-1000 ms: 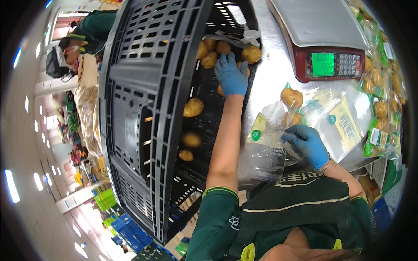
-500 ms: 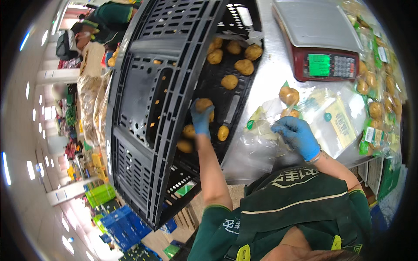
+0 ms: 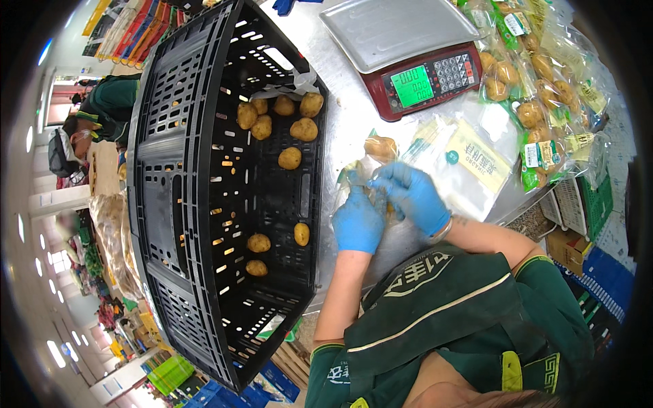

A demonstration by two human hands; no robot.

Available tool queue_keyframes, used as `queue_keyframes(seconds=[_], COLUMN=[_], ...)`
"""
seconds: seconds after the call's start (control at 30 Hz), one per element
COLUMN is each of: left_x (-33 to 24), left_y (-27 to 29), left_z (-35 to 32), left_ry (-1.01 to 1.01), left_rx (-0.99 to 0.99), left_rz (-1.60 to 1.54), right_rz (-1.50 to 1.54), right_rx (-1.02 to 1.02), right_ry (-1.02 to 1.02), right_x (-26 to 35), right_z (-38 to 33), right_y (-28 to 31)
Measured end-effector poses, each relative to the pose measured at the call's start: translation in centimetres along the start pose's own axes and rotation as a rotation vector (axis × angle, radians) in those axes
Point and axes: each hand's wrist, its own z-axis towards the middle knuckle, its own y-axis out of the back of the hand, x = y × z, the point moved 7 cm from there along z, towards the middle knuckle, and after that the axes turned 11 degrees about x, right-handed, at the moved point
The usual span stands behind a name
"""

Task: The person places potatoes from a crate into plastic bags, weighs the bags on a scale, and sets the filled bags aside.

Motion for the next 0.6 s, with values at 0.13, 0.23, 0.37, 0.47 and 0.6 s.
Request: queue_keyframes(seconds=[0.13,0.23,0.37,0.47,0.6], left_x=[-4.3,-4.5,-2.0,0.1,1.6], left_y=[8.3,12.9,10.1,4.1,-0.2], left_z=[-5.1,-10.0,-6.0,-4.0,-3.1], left_ry=[-0.579,-0.921,-0.646,-0.462,-0.39], left_rx=[-0.324,-0.846,-0.515,-0.223,-0.015], left_rz=[-0.38,-0.489,-0.854,-0.863,-0.773], right_rz=[-0.399,-0.403,-0.48,-0.851,-1.377], right_rx=[-0.105,-0.099,0.114,0.13,-0.009], right_ry=[0.266,0.597,0.657,0.521,0.27], right_x=[10.7,19.2,32.3,35.2,31.1], right_z=[4.5,8.9,9.6,11.5,15.6], right_y=[6.3,9.4,8.4,6.6,9.2])
